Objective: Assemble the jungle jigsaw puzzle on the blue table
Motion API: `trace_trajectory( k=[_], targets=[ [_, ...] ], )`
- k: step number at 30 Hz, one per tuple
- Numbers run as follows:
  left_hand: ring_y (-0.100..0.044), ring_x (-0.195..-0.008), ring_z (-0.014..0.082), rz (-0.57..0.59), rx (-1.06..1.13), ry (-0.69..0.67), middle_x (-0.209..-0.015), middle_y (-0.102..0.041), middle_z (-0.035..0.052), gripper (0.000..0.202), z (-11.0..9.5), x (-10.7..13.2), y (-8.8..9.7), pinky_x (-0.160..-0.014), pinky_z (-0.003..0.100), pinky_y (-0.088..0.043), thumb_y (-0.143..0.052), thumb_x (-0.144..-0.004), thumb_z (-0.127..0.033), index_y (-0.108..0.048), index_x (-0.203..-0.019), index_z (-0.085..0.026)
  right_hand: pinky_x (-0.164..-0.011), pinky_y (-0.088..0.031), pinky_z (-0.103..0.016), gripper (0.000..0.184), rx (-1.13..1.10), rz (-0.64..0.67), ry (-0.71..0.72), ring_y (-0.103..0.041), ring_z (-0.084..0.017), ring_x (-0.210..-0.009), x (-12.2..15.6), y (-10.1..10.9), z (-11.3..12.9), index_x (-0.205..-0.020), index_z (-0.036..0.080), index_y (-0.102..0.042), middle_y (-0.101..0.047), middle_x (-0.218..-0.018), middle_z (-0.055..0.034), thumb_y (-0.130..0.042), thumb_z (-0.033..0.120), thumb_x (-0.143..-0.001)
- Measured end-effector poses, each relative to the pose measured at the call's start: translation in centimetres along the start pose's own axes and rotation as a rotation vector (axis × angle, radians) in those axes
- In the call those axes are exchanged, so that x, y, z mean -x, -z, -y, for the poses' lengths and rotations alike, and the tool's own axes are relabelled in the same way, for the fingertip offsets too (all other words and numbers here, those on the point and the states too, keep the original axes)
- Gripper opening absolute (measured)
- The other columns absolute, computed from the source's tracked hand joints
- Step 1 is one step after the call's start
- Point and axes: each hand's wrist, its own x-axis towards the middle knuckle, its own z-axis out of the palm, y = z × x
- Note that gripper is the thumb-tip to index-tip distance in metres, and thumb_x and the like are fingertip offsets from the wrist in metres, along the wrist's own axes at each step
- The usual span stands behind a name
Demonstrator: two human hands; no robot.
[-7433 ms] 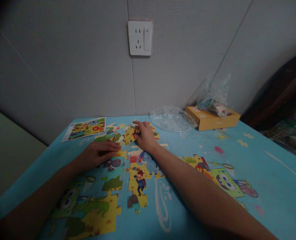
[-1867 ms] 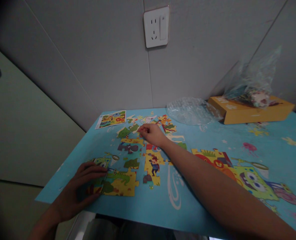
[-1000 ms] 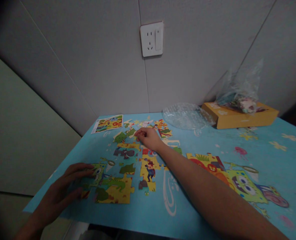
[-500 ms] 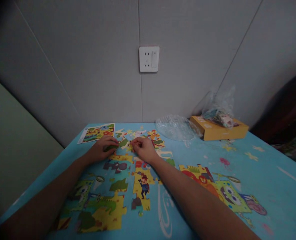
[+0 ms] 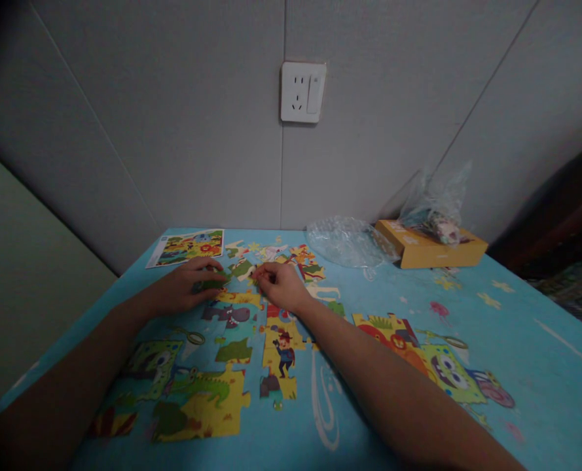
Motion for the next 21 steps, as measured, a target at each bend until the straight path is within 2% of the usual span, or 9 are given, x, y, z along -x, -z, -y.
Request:
trace_trajectory(
  k=[3, 6, 8, 10, 11, 13, 15, 17, 21],
  targets=[
    [-0.064, -0.103, 0.0243, 0.059, -0.022, 0.132, -0.109, -0.068, 0.0071, 0.028, -0.9, 2.1, 1.9, -0.095, 0.041, -0.051, -0.065, -0.087, -0.039, -0.071, -0.108, -0.022, -0.051, -0.036, -0.022, 0.021, -0.008, 0.002, 0.008, -0.051, -0.011, -0.053, -0.1, 0.0, -0.1, -0.089, 0.013, -0.072, -0.063, -0.062, -0.0007, -0.054, 0.019, -0.080],
    [-0.062, -0.114, 0.0293, 0.074, -0.040, 0.274, -0.125, -0.065, 0.0076, 0.047, -2.5, 7.3, 3.1, -0.100, 0.046, -0.050, -0.072, -0.079, -0.048, -0.067, -0.120, -0.026, -0.050, -0.034, -0.022, 0.020, -0.024, -0.002, 0.027, -0.048, -0.011, -0.052, -0.2, 0.0, -0.3, -0.085, 0.013, -0.072, -0.060, -0.059, -0.0002, -0.054, 0.019, -0.079],
    [-0.060, -0.119, 0.0281, 0.123, 0.005, 0.262, -0.134, -0.061, 0.0059, 0.054, -3.7, 11.7, 3.0, -0.100, 0.043, -0.051, -0.073, -0.079, -0.047, -0.060, -0.129, -0.032, -0.050, -0.033, -0.022, 0.020, -0.037, -0.001, 0.037, -0.046, -0.010, -0.051, -0.2, 0.0, -0.3, -0.083, 0.013, -0.072, -0.059, -0.057, 0.0004, -0.054, 0.020, -0.079],
    [-0.057, -0.124, 0.0302, 0.105, 0.008, 0.223, -0.141, -0.056, 0.0055, 0.065, -4.8, 15.7, 2.6, -0.100, 0.043, -0.053, -0.078, -0.074, -0.047, -0.056, -0.134, -0.036, -0.050, -0.033, -0.022, 0.019, -0.047, 0.000, 0.042, -0.046, -0.010, -0.051, -0.2, -0.1, -0.2, -0.082, 0.013, -0.072, -0.057, -0.056, 0.0012, -0.054, 0.019, -0.078],
    [-0.054, -0.127, 0.0319, 0.079, -0.012, 0.218, -0.144, -0.053, 0.0051, 0.066, -5.3, 17.2, 2.3, -0.100, 0.045, -0.052, -0.078, -0.073, -0.047, -0.056, -0.134, -0.037, -0.050, -0.033, -0.022, 0.019, -0.051, 0.000, 0.043, -0.046, -0.010, -0.051, -0.2, -0.1, -0.1, -0.082, 0.013, -0.072, -0.057, -0.056, 0.0017, -0.054, 0.018, -0.077],
    [-0.059, -0.122, 0.0291, 0.018, -0.044, 0.212, -0.141, -0.057, 0.0036, 0.054, -5.9, 19.1, 1.7, -0.097, 0.041, -0.055, -0.073, -0.080, -0.039, -0.057, -0.133, -0.039, -0.050, -0.033, -0.022, 0.020, -0.052, 0.000, 0.045, -0.045, -0.009, -0.051, -0.2, -0.1, -0.1, -0.083, 0.013, -0.072, -0.056, -0.055, 0.0029, -0.054, 0.014, -0.074],
    [-0.062, -0.117, 0.0262, -0.039, -0.056, 0.211, -0.133, -0.062, 0.0020, 0.048, -6.0, 19.6, 1.2, -0.096, 0.038, -0.056, -0.069, -0.083, -0.034, -0.059, -0.130, -0.040, -0.050, -0.032, -0.021, 0.022, -0.049, 0.000, 0.044, -0.044, -0.009, -0.050, -0.2, -0.1, 0.0, -0.084, 0.013, -0.072, -0.054, -0.054, 0.0040, -0.053, 0.012, -0.073],
    [-0.064, -0.113, 0.0247, -0.073, -0.073, 0.215, -0.128, -0.064, 0.0021, 0.050, -5.8, 19.0, 0.9, -0.096, 0.036, -0.056, -0.071, -0.081, -0.033, -0.059, -0.129, -0.039, -0.049, -0.032, -0.021, 0.023, -0.045, -0.001, 0.040, -0.044, -0.009, -0.049, -0.2, -0.1, 0.1, -0.084, 0.013, -0.072, -0.054, -0.054, 0.0043, -0.052, 0.011, -0.073],
    [-0.064, -0.110, 0.0228, -0.004, -0.060, 0.206, -0.124, -0.063, 0.0041, 0.052, -5.1, 15.4, 1.6, -0.094, 0.031, -0.056, -0.072, -0.079, -0.033, -0.058, -0.129, -0.033, -0.049, -0.032, -0.021, 0.022, -0.032, -0.015, 0.030, -0.044, -0.009, -0.049, -0.2, 0.0, 0.1, -0.083, 0.013, -0.072, -0.057, -0.055, 0.0032, -0.053, 0.011, -0.074]
  ],
)
